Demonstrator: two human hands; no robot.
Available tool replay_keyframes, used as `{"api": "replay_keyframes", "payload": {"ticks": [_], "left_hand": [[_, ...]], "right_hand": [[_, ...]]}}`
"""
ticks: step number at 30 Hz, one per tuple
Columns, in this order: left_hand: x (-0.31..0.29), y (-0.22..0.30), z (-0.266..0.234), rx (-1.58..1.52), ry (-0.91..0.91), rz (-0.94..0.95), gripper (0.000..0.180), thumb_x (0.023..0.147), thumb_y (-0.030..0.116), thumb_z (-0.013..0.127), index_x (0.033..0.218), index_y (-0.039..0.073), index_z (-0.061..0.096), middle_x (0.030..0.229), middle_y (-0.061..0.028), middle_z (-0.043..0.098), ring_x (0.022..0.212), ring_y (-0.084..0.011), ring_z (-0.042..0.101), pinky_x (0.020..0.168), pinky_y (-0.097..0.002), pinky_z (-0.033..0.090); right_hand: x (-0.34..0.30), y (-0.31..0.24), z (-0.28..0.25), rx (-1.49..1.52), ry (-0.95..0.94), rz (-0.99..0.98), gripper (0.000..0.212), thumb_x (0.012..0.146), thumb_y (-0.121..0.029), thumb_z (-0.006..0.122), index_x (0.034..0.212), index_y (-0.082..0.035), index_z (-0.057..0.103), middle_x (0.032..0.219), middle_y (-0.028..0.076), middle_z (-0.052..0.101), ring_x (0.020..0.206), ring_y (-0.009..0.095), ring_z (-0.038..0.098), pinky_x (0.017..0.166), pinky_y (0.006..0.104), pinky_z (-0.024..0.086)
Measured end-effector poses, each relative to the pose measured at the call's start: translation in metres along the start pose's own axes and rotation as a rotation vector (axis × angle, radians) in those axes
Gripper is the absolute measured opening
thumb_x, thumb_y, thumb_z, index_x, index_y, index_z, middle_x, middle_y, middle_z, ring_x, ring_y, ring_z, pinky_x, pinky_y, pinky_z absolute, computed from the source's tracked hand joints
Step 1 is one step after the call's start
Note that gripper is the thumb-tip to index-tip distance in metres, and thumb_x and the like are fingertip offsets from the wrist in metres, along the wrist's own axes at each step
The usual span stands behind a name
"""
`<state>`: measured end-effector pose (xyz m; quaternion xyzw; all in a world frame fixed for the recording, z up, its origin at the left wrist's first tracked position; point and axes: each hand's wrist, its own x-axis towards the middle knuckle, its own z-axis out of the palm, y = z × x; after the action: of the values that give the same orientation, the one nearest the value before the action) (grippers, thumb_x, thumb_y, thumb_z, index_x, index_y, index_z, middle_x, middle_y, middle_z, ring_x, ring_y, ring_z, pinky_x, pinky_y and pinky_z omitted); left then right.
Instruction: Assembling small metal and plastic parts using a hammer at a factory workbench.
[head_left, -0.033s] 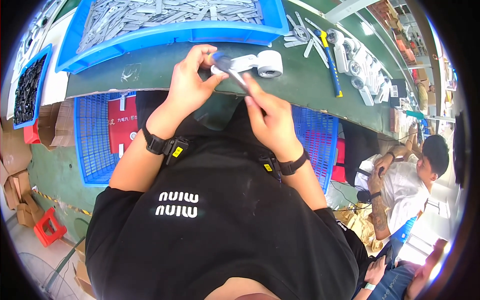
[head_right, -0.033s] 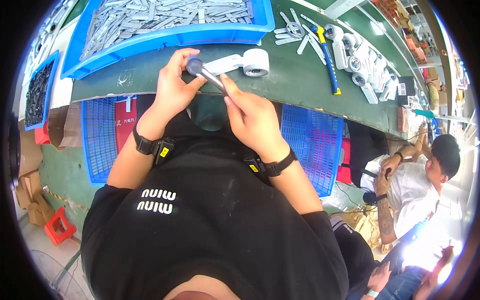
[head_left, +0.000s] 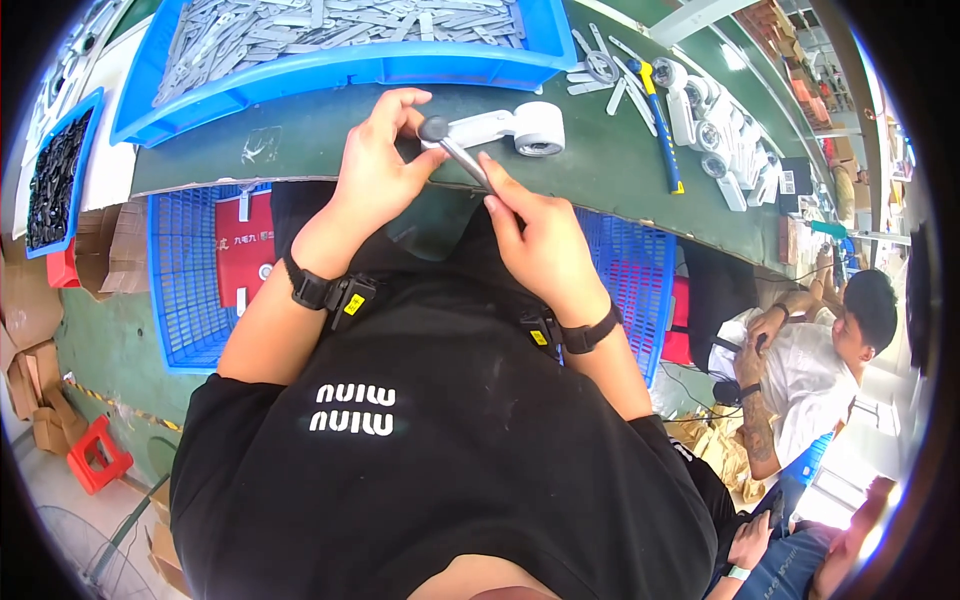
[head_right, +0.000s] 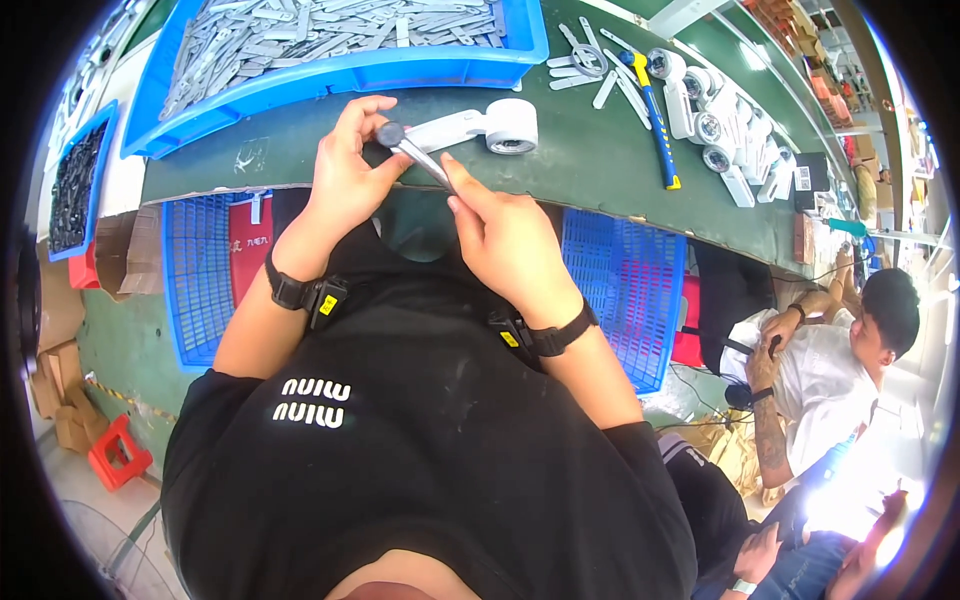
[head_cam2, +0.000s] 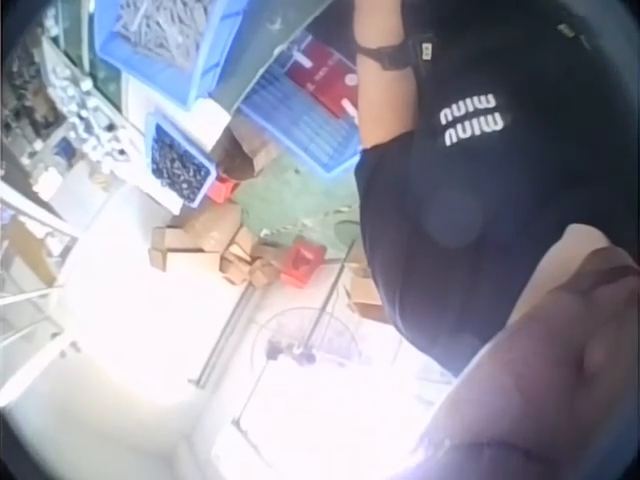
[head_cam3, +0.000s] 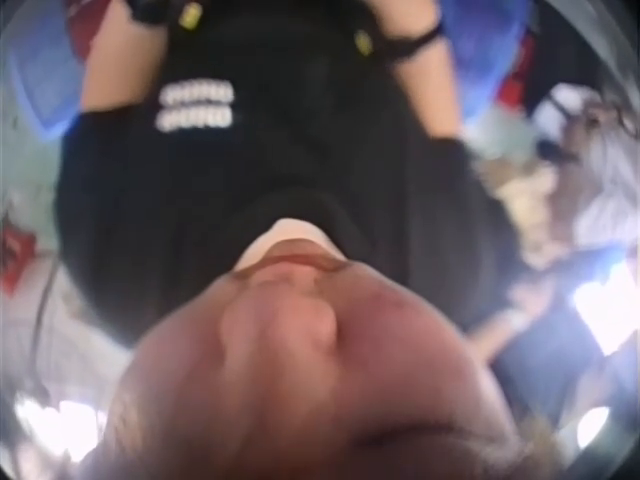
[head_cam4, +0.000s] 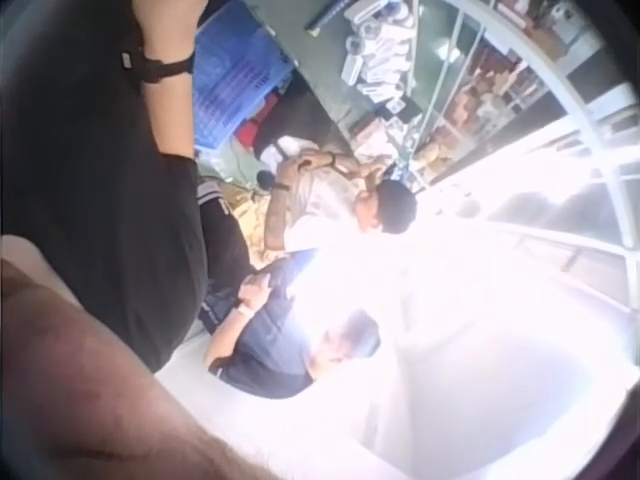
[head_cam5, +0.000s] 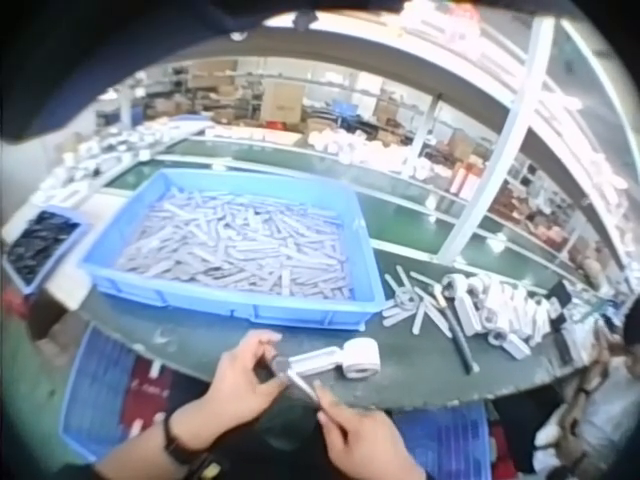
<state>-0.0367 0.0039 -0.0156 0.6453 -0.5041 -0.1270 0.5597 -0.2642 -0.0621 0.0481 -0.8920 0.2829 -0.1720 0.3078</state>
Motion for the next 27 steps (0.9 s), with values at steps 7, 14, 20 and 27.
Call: {"api": "replay_keyframes", "payload": {"ticks": [7,14,20,27], "left_hand": [[0.0,-0.01,0.003,-0.013,-0.016,0.037,0.067,0.088,0.005,0.094,0.144,0.003,0.057,0.098,-0.0097,0.082,0.091,-0.0207,0.079,0.089,-0.0367,0.062],[0.003,0.004,-0.001,0.022,-0.062,0.099,0.044,0.09,0.001,0.09,0.13,0.001,0.072,0.1,-0.0088,0.079,0.092,-0.0187,0.075,0.087,-0.035,0.059],[-0.017,-0.015,-0.086,-0.281,-0.169,-0.129,0.022,0.098,-0.006,0.071,0.118,-0.004,0.076,0.104,-0.0085,0.075,0.094,-0.0183,0.07,0.082,-0.0312,0.055],[-0.155,-0.138,-0.358,-0.419,0.311,-0.656,0.038,0.11,0.029,0.069,0.136,0.002,0.07,0.124,-0.0073,0.072,0.112,-0.023,0.071,0.089,-0.0395,0.06]], "right_hand": [[-0.008,0.02,-0.001,0.067,0.336,-0.217,0.05,0.102,-0.002,0.073,0.151,-0.004,0.069,0.101,0.024,0.078,0.08,0.039,0.076,0.073,0.0418,0.06],[-0.033,0.01,-0.034,0.769,0.33,-0.043,0.04,0.115,-0.017,0.064,0.151,-0.002,0.069,0.083,0.005,0.069,0.065,0.008,0.056,0.062,0.0258,0.047],[-0.016,0.074,-0.098,0.297,0.48,0.332,0.033,0.102,-0.016,0.079,0.132,-0.002,0.079,0.081,-0.006,0.066,0.072,0.004,0.054,0.065,0.0257,0.045],[0.026,0.198,-0.177,-0.362,0.574,0.538,0.042,0.093,-0.034,0.082,0.12,-0.002,0.08,0.098,0.021,0.082,0.095,0.04,0.081,0.087,0.0486,0.063]]}}
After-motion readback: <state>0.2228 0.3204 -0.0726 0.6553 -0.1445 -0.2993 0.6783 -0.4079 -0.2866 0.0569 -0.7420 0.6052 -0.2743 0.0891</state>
